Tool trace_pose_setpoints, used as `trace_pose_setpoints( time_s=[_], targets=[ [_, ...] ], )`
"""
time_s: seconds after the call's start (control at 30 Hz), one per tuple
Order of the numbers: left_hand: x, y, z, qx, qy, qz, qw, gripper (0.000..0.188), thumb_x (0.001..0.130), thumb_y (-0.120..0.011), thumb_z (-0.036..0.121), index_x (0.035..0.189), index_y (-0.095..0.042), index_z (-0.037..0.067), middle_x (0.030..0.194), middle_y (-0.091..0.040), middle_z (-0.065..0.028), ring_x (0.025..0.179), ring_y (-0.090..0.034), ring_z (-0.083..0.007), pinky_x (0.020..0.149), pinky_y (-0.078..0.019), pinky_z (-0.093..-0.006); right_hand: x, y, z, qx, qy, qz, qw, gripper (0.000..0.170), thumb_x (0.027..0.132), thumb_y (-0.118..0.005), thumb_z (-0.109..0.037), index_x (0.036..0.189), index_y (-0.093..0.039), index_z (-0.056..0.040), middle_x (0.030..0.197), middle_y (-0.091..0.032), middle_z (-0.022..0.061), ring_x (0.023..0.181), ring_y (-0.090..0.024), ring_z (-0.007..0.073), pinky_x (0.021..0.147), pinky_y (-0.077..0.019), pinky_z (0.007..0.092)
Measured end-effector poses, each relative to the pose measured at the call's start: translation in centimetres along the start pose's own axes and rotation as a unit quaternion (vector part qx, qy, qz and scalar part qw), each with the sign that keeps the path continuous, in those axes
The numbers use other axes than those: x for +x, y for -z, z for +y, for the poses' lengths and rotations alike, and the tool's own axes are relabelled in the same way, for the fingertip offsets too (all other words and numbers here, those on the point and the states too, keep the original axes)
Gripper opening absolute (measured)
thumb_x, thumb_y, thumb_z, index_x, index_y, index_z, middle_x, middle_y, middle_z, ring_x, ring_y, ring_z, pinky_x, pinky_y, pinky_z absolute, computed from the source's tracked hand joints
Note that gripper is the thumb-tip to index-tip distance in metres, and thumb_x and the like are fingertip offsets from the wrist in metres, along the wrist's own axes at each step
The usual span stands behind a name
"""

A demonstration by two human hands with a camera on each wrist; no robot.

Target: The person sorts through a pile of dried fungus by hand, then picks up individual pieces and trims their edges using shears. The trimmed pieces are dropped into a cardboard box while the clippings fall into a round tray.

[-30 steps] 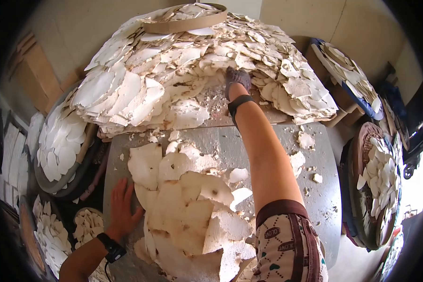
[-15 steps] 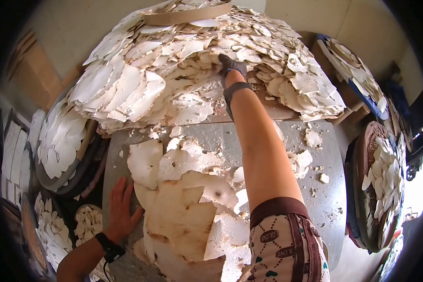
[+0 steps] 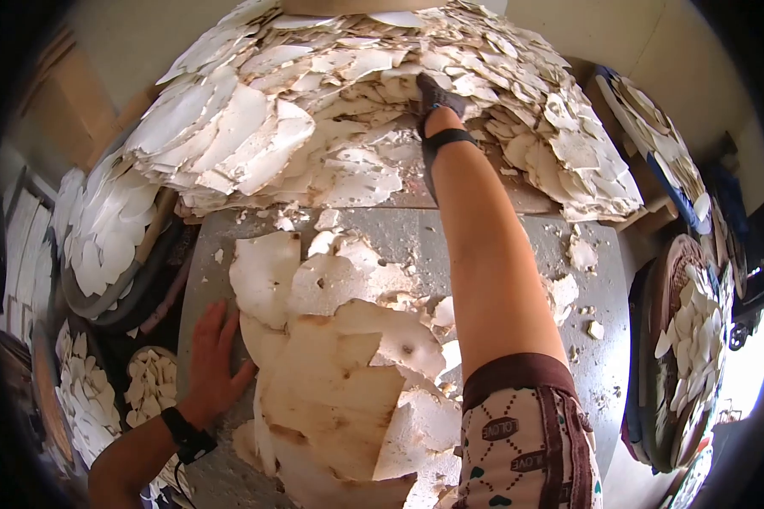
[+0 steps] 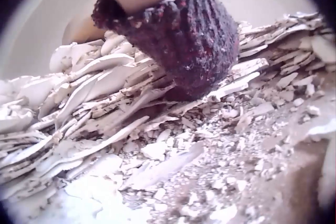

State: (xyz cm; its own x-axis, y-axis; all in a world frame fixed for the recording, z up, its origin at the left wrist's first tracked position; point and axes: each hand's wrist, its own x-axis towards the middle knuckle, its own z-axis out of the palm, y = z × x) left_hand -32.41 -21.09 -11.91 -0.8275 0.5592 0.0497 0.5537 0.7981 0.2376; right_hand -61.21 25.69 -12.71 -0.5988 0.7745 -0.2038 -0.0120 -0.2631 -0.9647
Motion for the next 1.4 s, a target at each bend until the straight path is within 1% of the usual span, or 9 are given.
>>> trace_pose_setpoints(
  time_s=[0.3, 0.53, 0.63, 0.87, 1.1, 1.2, 1.23, 1.37, 1.4],
  targets=[
    [-0.1, 0.3, 0.0, 0.001, -0.007, -0.001, 1.000, 0.068, 0.075, -0.058, 0.028, 0.132, -0.031, 0.002, 0.140, -0.023, -0.0201, 0.130, -0.020, -0.0374, 0.106, -0.0147, -0.0475, -7.9, 1.7, -0.9, 0.016, -0.006, -0.005, 1.000, 0.083, 0.059, -0.080, -0.031, 0.124, -0.040, 0.0024, 0.124, -0.048, 0.0222, 0.109, -0.049, 0.0331, 0.089, -0.0404, 0.0379],
    [-0.4, -0.5, -0.3, -0.006, -0.004, 0.017, 1.000, 0.070, 0.074, -0.060, 0.030, 0.133, -0.031, 0.004, 0.141, -0.022, -0.0183, 0.132, -0.017, -0.0340, 0.107, -0.0118, -0.0475, -11.3, 7.3, -0.7, -0.078, 0.040, -0.128, 0.988, 0.039, 0.072, -0.071, -0.029, 0.093, -0.061, 0.0037, 0.083, -0.063, 0.0151, 0.069, -0.058, 0.0205, 0.062, -0.0478, 0.0305],
    [-0.5, -0.2, -0.1, -0.002, -0.006, 0.024, 1.000, 0.070, 0.074, -0.059, 0.027, 0.133, -0.030, 0.003, 0.140, -0.023, -0.0189, 0.131, -0.019, -0.0347, 0.107, -0.0123, -0.0471, -15.2, 11.2, -1.2, -0.119, 0.135, -0.352, 0.918, 0.032, 0.079, -0.066, -0.024, 0.098, -0.059, 0.0002, 0.086, -0.061, 0.0091, 0.072, -0.060, 0.0166, 0.058, -0.0515, 0.0265],
    [-0.8, -0.2, 0.0, -0.007, -0.010, 0.029, 1.000, 0.071, 0.074, -0.059, 0.025, 0.134, -0.030, 0.002, 0.140, -0.024, -0.0190, 0.131, -0.020, -0.0347, 0.107, -0.0123, -0.0466, -29.3, 16.6, -9.3, -0.034, -0.157, -0.527, 0.834, 0.039, 0.082, -0.063, -0.021, 0.115, -0.052, -0.0028, 0.092, -0.061, 0.0071, 0.076, -0.061, 0.0111, 0.057, -0.0518, 0.0209],
    [-0.8, -0.3, 0.1, -0.010, -0.009, 0.040, 0.999, 0.069, 0.072, -0.062, 0.027, 0.131, -0.033, 0.004, 0.139, -0.025, -0.0182, 0.131, -0.019, -0.0333, 0.107, -0.0132, -0.0477, -35.9, 17.5, -10.1, -0.264, 0.093, -0.684, 0.674, 0.032, 0.080, -0.066, -0.017, 0.105, -0.056, -0.0008, 0.091, -0.063, 0.0084, 0.086, -0.059, 0.0169, 0.076, -0.0484, 0.0310],
    [-0.7, -0.1, 0.0, -0.006, -0.009, 0.043, 0.999, 0.069, 0.072, -0.062, 0.027, 0.131, -0.033, 0.004, 0.139, -0.025, -0.0179, 0.131, -0.019, -0.0330, 0.107, -0.0137, -0.0478, -32.5, 17.0, -9.9, -0.123, -0.251, -0.685, 0.673, 0.029, 0.085, -0.059, -0.018, 0.106, -0.055, 0.0000, 0.086, -0.063, 0.0098, 0.082, -0.059, 0.0154, 0.072, -0.0486, 0.0275],
    [-0.7, -0.2, 0.1, -0.007, -0.008, 0.044, 0.999, 0.070, 0.072, -0.062, 0.027, 0.131, -0.034, 0.004, 0.139, -0.025, -0.0178, 0.131, -0.019, -0.0330, 0.107, -0.0137, -0.0478, -29.2, 16.4, -9.1, -0.173, -0.009, -0.756, 0.631, 0.029, 0.089, -0.052, -0.021, 0.109, -0.054, -0.0005, 0.084, -0.063, 0.0111, 0.074, -0.061, 0.0161, 0.064, -0.0500, 0.0260],
    [-0.5, -0.4, 0.0, -0.006, -0.003, 0.037, 0.999, 0.071, 0.071, -0.063, 0.027, 0.131, -0.034, 0.004, 0.139, -0.025, -0.0177, 0.131, -0.019, -0.0329, 0.107, -0.0138, -0.0483, -16.4, 15.0, -6.2, -0.059, -0.187, -0.467, 0.862, 0.021, 0.088, -0.051, -0.019, 0.093, -0.059, -0.0005, 0.079, -0.062, 0.0091, 0.070, -0.061, 0.0154, 0.061, -0.0514, 0.0258],
    [-0.5, -0.3, 0.0, -0.009, -0.002, 0.036, 0.999, 0.071, 0.071, -0.063, 0.027, 0.131, -0.034, 0.004, 0.139, -0.025, -0.0177, 0.131, -0.019, -0.0330, 0.107, -0.0138, -0.0484, -12.5, 14.5, -4.8, -0.130, -0.062, -0.478, 0.867, 0.018, 0.088, -0.052, -0.018, 0.091, -0.057, -0.0009, 0.079, -0.060, 0.0098, 0.071, -0.060, 0.0180, 0.063, -0.0513, 0.0281]
  ],
)
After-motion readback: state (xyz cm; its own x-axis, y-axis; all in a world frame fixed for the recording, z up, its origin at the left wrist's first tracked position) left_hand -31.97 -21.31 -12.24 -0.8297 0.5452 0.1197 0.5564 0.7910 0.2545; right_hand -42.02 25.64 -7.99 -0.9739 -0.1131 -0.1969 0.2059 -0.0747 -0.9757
